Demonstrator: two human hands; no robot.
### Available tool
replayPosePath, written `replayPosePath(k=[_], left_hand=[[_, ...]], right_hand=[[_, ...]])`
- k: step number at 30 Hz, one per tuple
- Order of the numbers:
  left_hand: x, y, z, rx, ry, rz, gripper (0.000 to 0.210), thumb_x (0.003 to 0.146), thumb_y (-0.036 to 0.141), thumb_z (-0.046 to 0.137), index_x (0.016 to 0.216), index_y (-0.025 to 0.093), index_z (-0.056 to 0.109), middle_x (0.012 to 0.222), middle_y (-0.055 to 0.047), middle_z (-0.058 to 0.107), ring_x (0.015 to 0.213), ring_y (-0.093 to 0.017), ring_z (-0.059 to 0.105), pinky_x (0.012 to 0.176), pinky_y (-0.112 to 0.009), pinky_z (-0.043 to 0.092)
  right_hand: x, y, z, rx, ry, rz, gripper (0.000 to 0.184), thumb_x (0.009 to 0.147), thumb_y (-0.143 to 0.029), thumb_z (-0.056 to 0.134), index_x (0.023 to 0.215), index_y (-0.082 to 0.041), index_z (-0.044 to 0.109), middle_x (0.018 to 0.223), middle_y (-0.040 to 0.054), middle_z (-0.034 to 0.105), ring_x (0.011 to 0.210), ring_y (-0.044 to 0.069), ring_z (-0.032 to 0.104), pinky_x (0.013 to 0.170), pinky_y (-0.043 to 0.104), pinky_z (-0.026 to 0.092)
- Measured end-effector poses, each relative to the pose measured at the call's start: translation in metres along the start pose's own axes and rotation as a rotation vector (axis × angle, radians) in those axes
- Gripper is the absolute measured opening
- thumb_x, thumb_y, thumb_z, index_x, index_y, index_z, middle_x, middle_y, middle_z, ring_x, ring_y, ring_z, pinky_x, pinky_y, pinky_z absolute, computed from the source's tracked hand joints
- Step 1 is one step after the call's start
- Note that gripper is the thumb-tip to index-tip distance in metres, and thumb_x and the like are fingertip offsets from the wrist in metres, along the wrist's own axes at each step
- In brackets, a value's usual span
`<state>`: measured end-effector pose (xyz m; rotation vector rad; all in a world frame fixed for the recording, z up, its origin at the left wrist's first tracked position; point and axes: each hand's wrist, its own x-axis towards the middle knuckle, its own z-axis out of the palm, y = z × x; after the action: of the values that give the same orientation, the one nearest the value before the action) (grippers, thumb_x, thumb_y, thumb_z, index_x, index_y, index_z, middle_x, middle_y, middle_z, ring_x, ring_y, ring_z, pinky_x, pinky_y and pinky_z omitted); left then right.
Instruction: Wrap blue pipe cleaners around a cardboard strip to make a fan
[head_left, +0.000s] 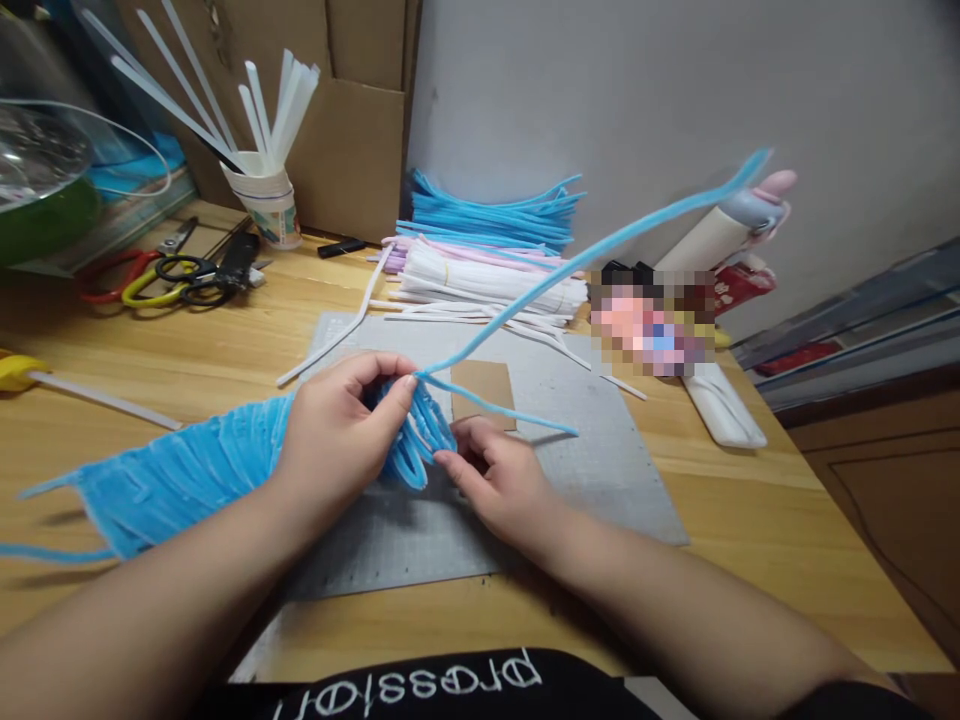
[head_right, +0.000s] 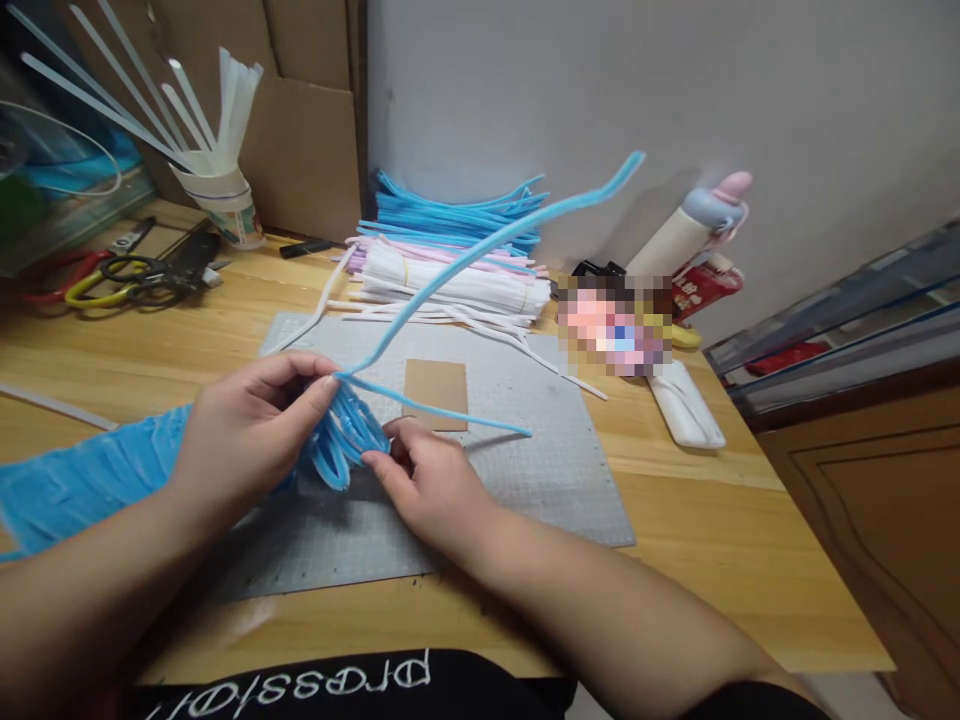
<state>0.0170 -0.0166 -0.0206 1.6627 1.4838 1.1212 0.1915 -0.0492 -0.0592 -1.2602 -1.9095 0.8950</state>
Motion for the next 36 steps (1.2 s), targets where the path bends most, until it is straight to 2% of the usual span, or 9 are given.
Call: replayPosePath(k=[4, 13, 23, 26, 28, 30, 32, 34, 36], left_hand=[[-0.002, 0.003, -0.001, 0.049, -0.001, 0.006, 0.019, 0.083, 0.036, 0.057, 0.091, 0.021, 0.065, 0.084, -0.002, 0.067, 0.074, -0.017, 0.061, 0.068, -0.028, 0.047], [-0.002, 0.004, 0.000, 0.100, 0.007, 0.012, 0.018, 0.083, 0.035, 0.056, 0.090, 0.022, 0.066, 0.084, -0.001, 0.068, 0.074, -0.017, 0.061, 0.069, -0.027, 0.048], [0.000, -0.001, 0.001, 0.086, -0.012, 0.026, 0.020, 0.084, 0.036, 0.055, 0.091, 0.021, 0.065, 0.087, -0.002, 0.068, 0.077, -0.018, 0.062, 0.071, -0.028, 0.049], [0.001, -0.003, 0.001, 0.086, -0.046, 0.038, 0.019, 0.084, 0.036, 0.055, 0.090, 0.021, 0.065, 0.088, -0.003, 0.068, 0.080, -0.019, 0.063, 0.074, -0.029, 0.049], [0.001, -0.002, 0.001, 0.106, -0.061, 0.074, 0.017, 0.083, 0.034, 0.056, 0.089, 0.021, 0.065, 0.088, -0.003, 0.068, 0.083, -0.019, 0.063, 0.078, -0.030, 0.048], [0.000, -0.001, 0.002, 0.123, -0.091, 0.123, 0.015, 0.083, 0.032, 0.056, 0.088, 0.022, 0.065, 0.088, -0.003, 0.068, 0.084, -0.019, 0.062, 0.080, -0.031, 0.047], [-0.002, 0.001, 0.003, 0.124, -0.147, 0.171, 0.013, 0.084, 0.030, 0.055, 0.087, 0.022, 0.065, 0.087, -0.003, 0.068, 0.083, -0.018, 0.062, 0.078, -0.030, 0.047], [-0.004, 0.003, 0.003, 0.125, -0.205, 0.215, 0.012, 0.085, 0.027, 0.053, 0.086, 0.021, 0.064, 0.086, -0.002, 0.068, 0.082, -0.018, 0.061, 0.076, -0.030, 0.046], [-0.005, 0.005, 0.004, 0.123, -0.243, 0.253, 0.012, 0.085, 0.024, 0.052, 0.086, 0.020, 0.064, 0.085, -0.002, 0.067, 0.081, -0.017, 0.061, 0.075, -0.029, 0.046]], right_hand=[[0.001, -0.001, -0.002, -0.095, -0.025, -0.009, 0.013, 0.089, -0.032, 0.054, 0.085, -0.019, 0.056, 0.069, -0.0009, 0.058, 0.061, 0.011, 0.050, 0.060, 0.025, 0.041], [0.002, 0.000, 0.001, -0.064, -0.029, 0.008, 0.017, 0.088, -0.030, 0.056, 0.075, -0.018, 0.057, 0.067, -0.0007, 0.060, 0.060, 0.011, 0.051, 0.059, 0.024, 0.039], [0.003, 0.000, -0.001, -0.153, -0.058, 0.047, 0.019, 0.088, -0.034, 0.056, 0.078, -0.018, 0.058, 0.064, -0.0007, 0.061, 0.057, 0.011, 0.052, 0.056, 0.024, 0.037], [-0.002, -0.011, -0.014, -0.313, 0.012, -0.056, 0.029, 0.087, -0.038, 0.055, 0.066, -0.018, 0.054, 0.054, -0.0016, 0.053, 0.049, 0.011, 0.045, 0.050, 0.026, 0.030], [-0.004, -0.017, -0.024, -0.339, 0.159, -0.178, 0.035, 0.088, -0.035, 0.054, 0.056, -0.019, 0.047, 0.049, -0.0025, 0.045, 0.047, 0.010, 0.040, 0.050, 0.028, 0.030], [-0.002, -0.020, -0.030, -0.289, 0.296, -0.226, 0.026, 0.087, -0.029, 0.054, 0.062, -0.019, 0.051, 0.057, -0.0004, 0.052, 0.057, 0.013, 0.047, 0.058, 0.029, 0.037], [0.002, -0.019, -0.031, -0.195, 0.330, -0.192, 0.010, 0.085, -0.027, 0.057, 0.079, -0.020, 0.059, 0.075, 0.0028, 0.061, 0.073, 0.016, 0.055, 0.069, 0.032, 0.043], [0.007, -0.016, -0.026, -0.024, 0.252, -0.111, 0.010, 0.085, -0.029, 0.058, 0.089, -0.021, 0.063, 0.085, 0.0038, 0.064, 0.081, 0.016, 0.058, 0.074, 0.033, 0.046], [0.011, -0.013, -0.019, 0.234, 0.153, 0.008, 0.012, 0.085, -0.031, 0.058, 0.088, -0.021, 0.063, 0.079, 0.0016, 0.063, 0.074, 0.014, 0.059, 0.067, 0.030, 0.049]])
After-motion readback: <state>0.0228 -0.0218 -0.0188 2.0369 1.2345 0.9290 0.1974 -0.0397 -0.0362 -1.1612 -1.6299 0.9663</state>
